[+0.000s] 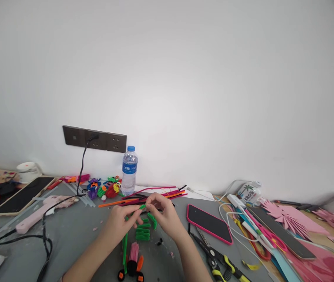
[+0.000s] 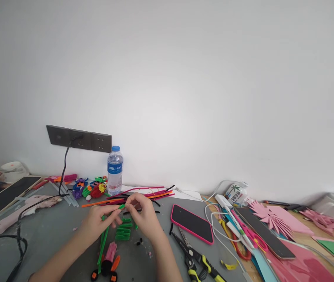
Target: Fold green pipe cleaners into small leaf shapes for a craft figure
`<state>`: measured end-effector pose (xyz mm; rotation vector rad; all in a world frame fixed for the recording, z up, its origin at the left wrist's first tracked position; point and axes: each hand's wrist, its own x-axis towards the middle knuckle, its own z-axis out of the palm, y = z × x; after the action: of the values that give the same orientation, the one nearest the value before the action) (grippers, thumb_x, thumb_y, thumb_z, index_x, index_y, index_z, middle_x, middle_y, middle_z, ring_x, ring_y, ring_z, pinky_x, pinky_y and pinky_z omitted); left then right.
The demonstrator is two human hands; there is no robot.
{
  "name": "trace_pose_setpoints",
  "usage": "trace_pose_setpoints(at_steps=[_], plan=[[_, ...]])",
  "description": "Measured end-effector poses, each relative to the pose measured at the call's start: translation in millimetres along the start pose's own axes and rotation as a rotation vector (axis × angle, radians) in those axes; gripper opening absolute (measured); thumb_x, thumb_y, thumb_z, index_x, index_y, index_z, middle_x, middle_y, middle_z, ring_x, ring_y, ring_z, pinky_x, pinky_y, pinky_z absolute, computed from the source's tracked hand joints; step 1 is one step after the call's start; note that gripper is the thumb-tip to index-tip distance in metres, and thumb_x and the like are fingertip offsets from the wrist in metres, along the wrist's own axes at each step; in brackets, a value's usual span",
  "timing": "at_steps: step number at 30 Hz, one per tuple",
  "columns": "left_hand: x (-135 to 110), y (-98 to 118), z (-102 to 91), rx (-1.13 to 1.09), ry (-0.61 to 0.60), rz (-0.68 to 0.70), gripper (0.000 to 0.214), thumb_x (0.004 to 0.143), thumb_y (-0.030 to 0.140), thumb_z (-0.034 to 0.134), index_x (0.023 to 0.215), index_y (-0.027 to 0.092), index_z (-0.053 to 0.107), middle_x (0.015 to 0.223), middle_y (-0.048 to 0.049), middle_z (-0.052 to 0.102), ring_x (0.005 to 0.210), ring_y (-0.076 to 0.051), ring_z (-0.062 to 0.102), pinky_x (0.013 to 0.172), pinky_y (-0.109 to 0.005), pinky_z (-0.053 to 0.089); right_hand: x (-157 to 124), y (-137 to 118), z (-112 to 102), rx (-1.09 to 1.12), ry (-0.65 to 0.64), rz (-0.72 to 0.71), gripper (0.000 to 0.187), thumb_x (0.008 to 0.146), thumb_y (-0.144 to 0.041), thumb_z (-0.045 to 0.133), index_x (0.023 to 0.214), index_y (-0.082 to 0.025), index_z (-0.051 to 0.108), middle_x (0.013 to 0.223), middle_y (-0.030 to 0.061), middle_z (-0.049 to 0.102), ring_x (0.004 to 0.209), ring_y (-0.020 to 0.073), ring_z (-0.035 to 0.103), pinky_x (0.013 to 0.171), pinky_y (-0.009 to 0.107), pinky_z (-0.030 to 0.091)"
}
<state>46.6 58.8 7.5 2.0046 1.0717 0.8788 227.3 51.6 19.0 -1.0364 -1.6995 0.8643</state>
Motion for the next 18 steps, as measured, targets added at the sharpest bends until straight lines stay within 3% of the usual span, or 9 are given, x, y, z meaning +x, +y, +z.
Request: trace_pose_setpoints(at_steps=[8,12,18], plan=[[-0.3,10.6,-4.8,-0.028,-0.137,0.072,0.037,0.093,0.035,0.043,0.080,0.021,0.075,0.068,-0.0022,0.077,0.054,-0.016,0.068,0.054,-0.019,0.050,-4.3,1.8,-17.4,0.294,-0.229,0.178,0.026,0.084,-0.043,0.062,0.081,-0.018,0.059,0.070,-0.0004,0.057,0.068,0.0152,0.059,0.061,0.024,0.043],[-2.2,17.2,-7.2,-0.123,-0.258,0.091,0.036,0.093,0.034,0.044,0.087,0.020,0.076,0.072,-0.0047,0.077,0.059,-0.017,0.069,0.057,-0.020,0.053,-7.4,7.4,-25.5,0.406,-0.357,0.265,0.025,0.081,-0.041,0.067,0.079,-0.017,0.061,0.069,-0.0010,0.059,0.063,0.0121,0.056,0.059,0.023,0.041],[-5.5,20.6,-4.9,-0.219,-0.389,0.077,0.037,0.092,0.034,0.045,0.082,0.019,0.077,0.074,-0.0069,0.078,0.063,-0.018,0.071,0.063,-0.022,0.055,-10.6,14.7,-31.2,0.557,-0.534,0.402,0.027,0.074,-0.040,0.074,0.077,-0.015,0.063,0.070,-0.0007,0.064,0.056,0.0086,0.054,0.060,0.021,0.043]])
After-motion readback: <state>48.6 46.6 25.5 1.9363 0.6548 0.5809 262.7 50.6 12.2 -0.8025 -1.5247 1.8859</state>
